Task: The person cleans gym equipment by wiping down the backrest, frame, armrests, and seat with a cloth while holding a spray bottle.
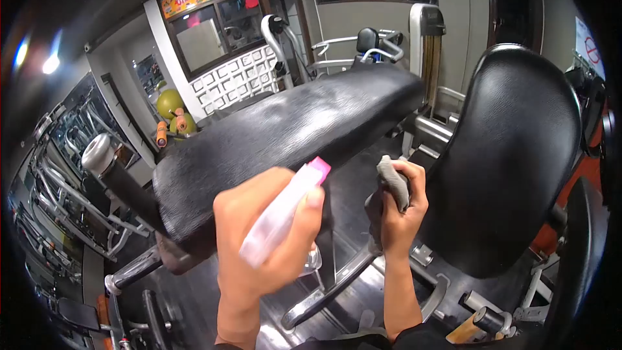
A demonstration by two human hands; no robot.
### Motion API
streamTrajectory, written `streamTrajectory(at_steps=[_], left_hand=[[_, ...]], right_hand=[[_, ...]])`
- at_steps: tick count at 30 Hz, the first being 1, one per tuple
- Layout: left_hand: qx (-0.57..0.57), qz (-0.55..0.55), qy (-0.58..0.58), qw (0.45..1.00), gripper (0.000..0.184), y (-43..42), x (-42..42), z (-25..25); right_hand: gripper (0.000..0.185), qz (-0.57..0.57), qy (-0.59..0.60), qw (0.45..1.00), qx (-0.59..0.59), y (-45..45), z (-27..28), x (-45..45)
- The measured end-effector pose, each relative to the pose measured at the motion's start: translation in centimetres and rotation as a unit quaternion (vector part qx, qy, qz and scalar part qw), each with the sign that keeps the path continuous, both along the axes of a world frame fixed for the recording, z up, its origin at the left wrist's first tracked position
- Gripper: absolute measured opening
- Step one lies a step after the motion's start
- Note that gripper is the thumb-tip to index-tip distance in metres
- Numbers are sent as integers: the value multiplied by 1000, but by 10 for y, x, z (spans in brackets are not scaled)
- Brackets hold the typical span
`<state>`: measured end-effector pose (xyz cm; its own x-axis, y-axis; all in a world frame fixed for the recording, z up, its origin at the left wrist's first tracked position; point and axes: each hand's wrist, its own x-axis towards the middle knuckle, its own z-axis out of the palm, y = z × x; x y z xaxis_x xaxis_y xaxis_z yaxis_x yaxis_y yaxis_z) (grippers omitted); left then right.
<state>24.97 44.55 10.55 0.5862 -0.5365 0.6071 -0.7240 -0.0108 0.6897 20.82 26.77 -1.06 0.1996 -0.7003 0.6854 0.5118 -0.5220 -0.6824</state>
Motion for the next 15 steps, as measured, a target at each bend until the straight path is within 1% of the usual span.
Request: streamTrajectory(at_steps=[1,2,3,7,10,11,13,14,15], left_hand=[[9,-4,27,1000,28,-15,2,5],[-19,-10,36,999,25,-34,4,9],[-46,-15,45,998,27,-52,7,11],[-36,-20,46,998,32,-103,25,23],[-23,26,20,999,35,-129,32,27],[-26,26,20,999,35,-135,33,28],[-17,14,58,998,34,-143,33,30],[-19,14,58,998,34,-147,36,27],[-24,19,21,999,33,-152,40,22]], right_hand=[[39,1,-14,1000,23,-10,1,-1],[39,-3,-17,1000,20,-19,3,-2],[38,1,-16,1000,26,-26,6,-2],[33,14,-15,999,25,-49,18,-1],[33,26,-24,999,19,-65,22,3],[34,35,-29,999,16,-69,23,5],[36,47,-34,998,9,-77,24,10],[36,65,-35,997,23,-79,24,13],[36,82,-35,995,38,-82,24,15]])
